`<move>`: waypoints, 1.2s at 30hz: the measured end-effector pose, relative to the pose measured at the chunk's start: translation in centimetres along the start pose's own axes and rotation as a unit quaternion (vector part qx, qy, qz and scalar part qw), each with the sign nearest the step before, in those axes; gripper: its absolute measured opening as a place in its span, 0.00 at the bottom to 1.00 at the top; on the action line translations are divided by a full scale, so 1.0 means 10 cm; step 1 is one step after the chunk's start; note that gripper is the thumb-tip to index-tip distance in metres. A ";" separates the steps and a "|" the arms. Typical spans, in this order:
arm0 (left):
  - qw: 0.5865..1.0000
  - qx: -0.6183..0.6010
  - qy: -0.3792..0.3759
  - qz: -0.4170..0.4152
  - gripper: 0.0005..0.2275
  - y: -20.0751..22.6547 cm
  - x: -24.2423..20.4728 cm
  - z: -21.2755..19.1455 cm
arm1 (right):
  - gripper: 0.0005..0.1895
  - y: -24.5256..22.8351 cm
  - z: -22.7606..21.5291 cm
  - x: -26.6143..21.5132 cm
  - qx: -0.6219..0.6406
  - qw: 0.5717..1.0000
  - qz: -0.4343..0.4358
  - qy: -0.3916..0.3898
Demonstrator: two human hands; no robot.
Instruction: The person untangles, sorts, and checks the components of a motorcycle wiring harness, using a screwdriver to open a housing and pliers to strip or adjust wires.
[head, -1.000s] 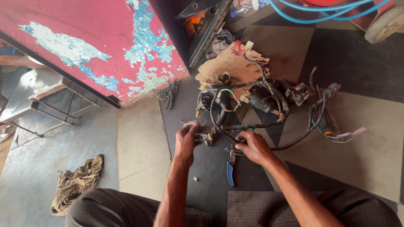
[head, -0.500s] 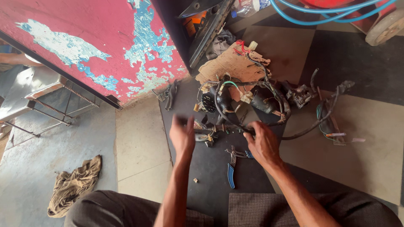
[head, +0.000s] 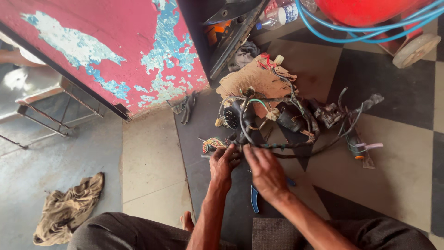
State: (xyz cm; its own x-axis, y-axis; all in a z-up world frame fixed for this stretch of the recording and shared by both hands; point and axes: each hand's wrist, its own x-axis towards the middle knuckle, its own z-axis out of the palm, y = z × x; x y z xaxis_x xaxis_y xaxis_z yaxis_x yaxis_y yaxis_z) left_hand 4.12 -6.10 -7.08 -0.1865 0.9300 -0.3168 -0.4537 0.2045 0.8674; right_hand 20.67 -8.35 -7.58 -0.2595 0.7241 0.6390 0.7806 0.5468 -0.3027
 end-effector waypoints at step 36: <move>0.788 0.546 0.005 0.285 0.17 0.42 0.23 -0.06 | 0.17 0.03 -0.15 0.80 0.077 0.983 0.026 -0.166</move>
State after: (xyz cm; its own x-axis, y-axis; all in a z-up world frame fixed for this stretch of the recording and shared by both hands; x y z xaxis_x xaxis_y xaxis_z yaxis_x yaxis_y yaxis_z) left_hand 1.24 -3.30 -4.40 -0.0976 0.9646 0.2451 0.7246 -0.0999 0.6819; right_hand 19.70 -3.06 -1.51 -0.4129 0.8360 0.3613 0.7086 0.5442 -0.4493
